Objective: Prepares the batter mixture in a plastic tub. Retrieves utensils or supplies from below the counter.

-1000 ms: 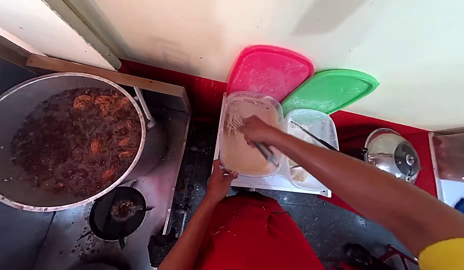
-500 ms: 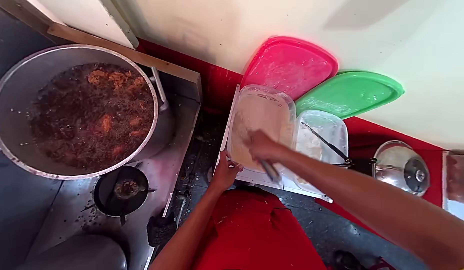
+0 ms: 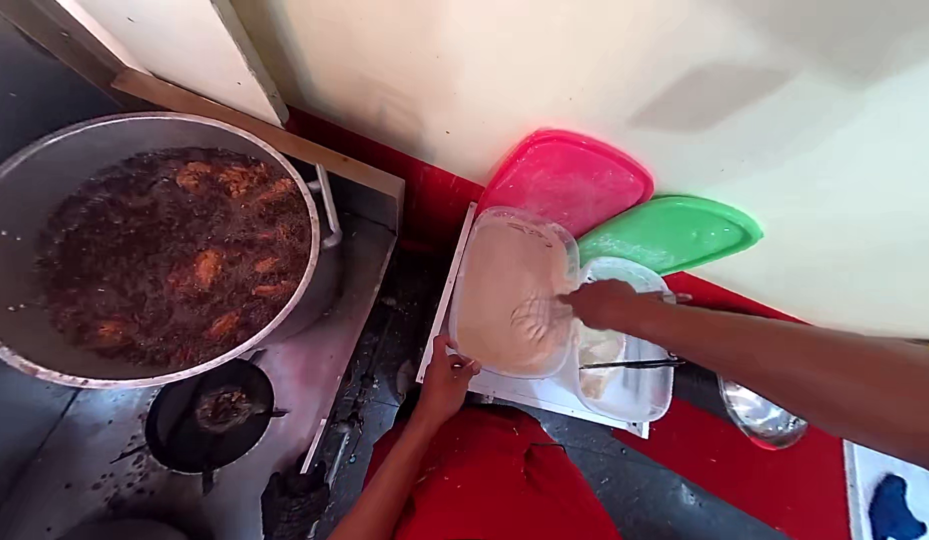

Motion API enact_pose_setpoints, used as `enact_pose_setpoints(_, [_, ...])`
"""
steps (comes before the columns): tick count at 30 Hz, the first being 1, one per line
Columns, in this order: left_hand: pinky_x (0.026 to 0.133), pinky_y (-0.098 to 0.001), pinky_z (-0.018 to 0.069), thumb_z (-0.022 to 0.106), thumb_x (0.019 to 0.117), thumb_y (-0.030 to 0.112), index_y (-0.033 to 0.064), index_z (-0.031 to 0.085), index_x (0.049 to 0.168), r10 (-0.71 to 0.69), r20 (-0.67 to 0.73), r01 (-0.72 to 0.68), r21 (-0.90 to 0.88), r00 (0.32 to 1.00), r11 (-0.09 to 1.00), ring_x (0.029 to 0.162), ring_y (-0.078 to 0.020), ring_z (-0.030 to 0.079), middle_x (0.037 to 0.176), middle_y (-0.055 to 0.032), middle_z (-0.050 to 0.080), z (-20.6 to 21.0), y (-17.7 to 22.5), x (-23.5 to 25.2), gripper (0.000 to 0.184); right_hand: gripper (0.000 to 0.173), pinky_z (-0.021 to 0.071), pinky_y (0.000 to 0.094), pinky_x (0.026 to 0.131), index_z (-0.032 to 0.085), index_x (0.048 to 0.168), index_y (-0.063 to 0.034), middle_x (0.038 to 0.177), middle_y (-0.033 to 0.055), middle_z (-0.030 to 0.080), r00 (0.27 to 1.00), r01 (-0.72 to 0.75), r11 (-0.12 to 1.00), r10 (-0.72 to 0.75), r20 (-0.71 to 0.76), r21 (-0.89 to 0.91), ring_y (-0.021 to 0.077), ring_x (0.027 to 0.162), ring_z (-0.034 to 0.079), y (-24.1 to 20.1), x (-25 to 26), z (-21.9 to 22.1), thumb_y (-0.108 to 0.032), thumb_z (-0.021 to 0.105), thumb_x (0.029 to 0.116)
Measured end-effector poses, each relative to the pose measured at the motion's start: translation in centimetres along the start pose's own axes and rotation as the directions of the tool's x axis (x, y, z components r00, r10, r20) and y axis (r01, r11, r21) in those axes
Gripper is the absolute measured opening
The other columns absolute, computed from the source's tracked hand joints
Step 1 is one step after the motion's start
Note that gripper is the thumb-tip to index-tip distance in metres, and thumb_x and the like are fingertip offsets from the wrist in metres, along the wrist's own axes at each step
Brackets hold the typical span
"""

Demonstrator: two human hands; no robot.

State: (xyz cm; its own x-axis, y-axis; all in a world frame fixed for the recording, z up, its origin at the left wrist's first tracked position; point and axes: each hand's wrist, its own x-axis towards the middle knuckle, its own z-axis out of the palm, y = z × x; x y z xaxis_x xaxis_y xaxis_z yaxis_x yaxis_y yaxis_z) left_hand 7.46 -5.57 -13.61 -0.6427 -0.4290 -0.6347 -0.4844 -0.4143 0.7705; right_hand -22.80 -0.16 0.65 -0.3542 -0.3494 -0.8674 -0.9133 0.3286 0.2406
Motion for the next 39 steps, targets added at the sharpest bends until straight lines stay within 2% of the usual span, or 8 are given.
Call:
enact_pose_setpoints(4, [0.077, -0.0359, 0.0633, 0.074, 0.0942, 0.017, 0.0078, 0.037, 0.137, 0.016, -0.007, -0.016, -0.014, 1.000, 1.000, 0.083, -0.0189, 0.075, 0.098, -0.0074, 0.075, 0.0, -0.4, 0.3, 0.057, 0.047, 0.0518, 0.0701, 0.083, 0.053, 0.149, -0.0136, 0.120, 0.0312, 0.066, 0.974, -0.118, 0.990, 0.131, -0.185, 0.080, 0.0536, 0.109, 0.064, -0.2, 0.3, -2.5, -0.006, 0.052, 0.1021])
enact_pose_setpoints(10, [0.078, -0.0358, 0.0651, 0.074, 0.0934, 0.012, 0.0071, 0.039, 0.133, 0.062, -0.022, -0.064, -0.074, 0.998, 0.995, 0.083, -0.0199, 0.077, 0.095, -0.0075, 0.076, 0.1, -0.4, 0.4, 0.053, 0.049, 0.0523, 0.0710, 0.087, 0.049, 0.154, -0.0267, 0.122, 0.0257, 0.068, 0.998, -0.006, 0.975, 0.021, -0.066, 0.221, 0.0493, 0.108, 0.066, 0.2, -0.7, 3.4, -0.027, 0.054, 0.1058])
enact_pose_setpoints(14, [0.081, -0.0365, 0.0651, 0.074, 0.0933, 0.011, 0.0065, 0.038, 0.135, 0.081, 0.003, -0.080, -0.077, 0.997, 0.994, 0.085, -0.0215, 0.077, 0.096, -0.0091, 0.076, -0.2, -0.6, 0.3, 0.056, 0.059, 0.0558, 0.0655, 0.084, 0.030, 0.162, -0.0155, 0.114, 0.0271, 0.068, 0.975, 0.036, 0.892, 0.068, -0.213, 0.450, 0.0469, 0.102, 0.068, -4.4, 0.6, 6.1, -0.022, 0.049, 0.1061])
enact_pose_setpoints(18, [0.081, -0.0361, 0.0651, 0.074, 0.0940, 0.012, 0.0061, 0.035, 0.138, 0.062, 0.017, -0.061, -0.034, 0.998, 0.998, 0.086, -0.0213, 0.077, 0.099, -0.0098, 0.076, -0.3, -0.3, 0.1, 0.059, 0.051, 0.0541, 0.0684, 0.084, 0.042, 0.158, -0.0272, 0.116, 0.0258, 0.069, 0.981, 0.072, 0.911, 0.008, -0.193, 0.406, 0.0477, 0.102, 0.068, -1.9, 0.0, 7.6, -0.027, 0.051, 0.1072])
enact_pose_setpoints(22, [0.080, -0.0374, 0.0655, 0.074, 0.0934, 0.010, 0.0055, 0.035, 0.140, 0.040, -0.016, -0.040, -0.042, 0.999, 0.998, 0.085, -0.0221, 0.077, 0.099, -0.0108, 0.076, 0.1, 0.2, -0.1, 0.061, 0.063, 0.0565, 0.0643, 0.084, 0.025, 0.164, -0.0153, 0.113, 0.0273, 0.067, 0.961, 0.106, 0.884, 0.027, -0.275, 0.456, 0.0460, 0.100, 0.069, -5.4, 1.2, 6.7, -0.022, 0.049, 0.1063])
enact_pose_setpoints(25, [0.082, -0.0368, 0.0650, 0.073, 0.0947, 0.012, 0.0050, 0.034, 0.141, 0.015, -0.039, -0.016, -0.023, 0.999, 1.000, 0.086, -0.0215, 0.077, 0.102, -0.0110, 0.075, 0.5, 0.2, -0.6, 0.061, 0.054, 0.0549, 0.0670, 0.084, 0.039, 0.160, -0.0253, 0.114, 0.0261, 0.070, 0.964, 0.180, 0.924, -0.097, -0.249, 0.337, 0.0472, 0.101, 0.069, -2.7, 0.4, 7.3, -0.026, 0.051, 0.1074])
enact_pose_setpoints(28, [0.082, -0.0371, 0.0646, 0.073, 0.0949, 0.013, 0.0058, 0.033, 0.143, 0.011, -0.090, -0.013, -0.027, 0.996, 1.000, 0.086, -0.0214, 0.076, 0.102, -0.0111, 0.075, 1.1, 0.2, -1.1, 0.063, 0.054, 0.0546, 0.0674, 0.087, 0.036, 0.159, -0.0136, 0.118, 0.0297, 0.066, 0.951, 0.116, 0.913, 0.011, -0.308, 0.391, 0.0497, 0.106, 0.067, -2.0, 2.2, 5.7, -0.023, 0.049, 0.1076])
enact_pose_setpoints(39, [0.078, -0.0398, 0.0670, 0.071, 0.0951, 0.002, 0.0000, 0.033, 0.141, -0.105, -0.402, -0.088, -0.433, 0.910, 0.897, 0.086, -0.0277, 0.078, 0.098, -0.0185, 0.075, 7.4, -0.2, -3.5, 0.059, 0.054, 0.0509, 0.0683, 0.095, 0.038, 0.158, -0.0110, 0.125, 0.0285, 0.065, 0.921, 0.353, 0.915, -0.305, -0.241, 0.193, 0.0488, 0.115, 0.064, -1.6, 1.8, 6.3, -0.025, 0.050, 0.1070])
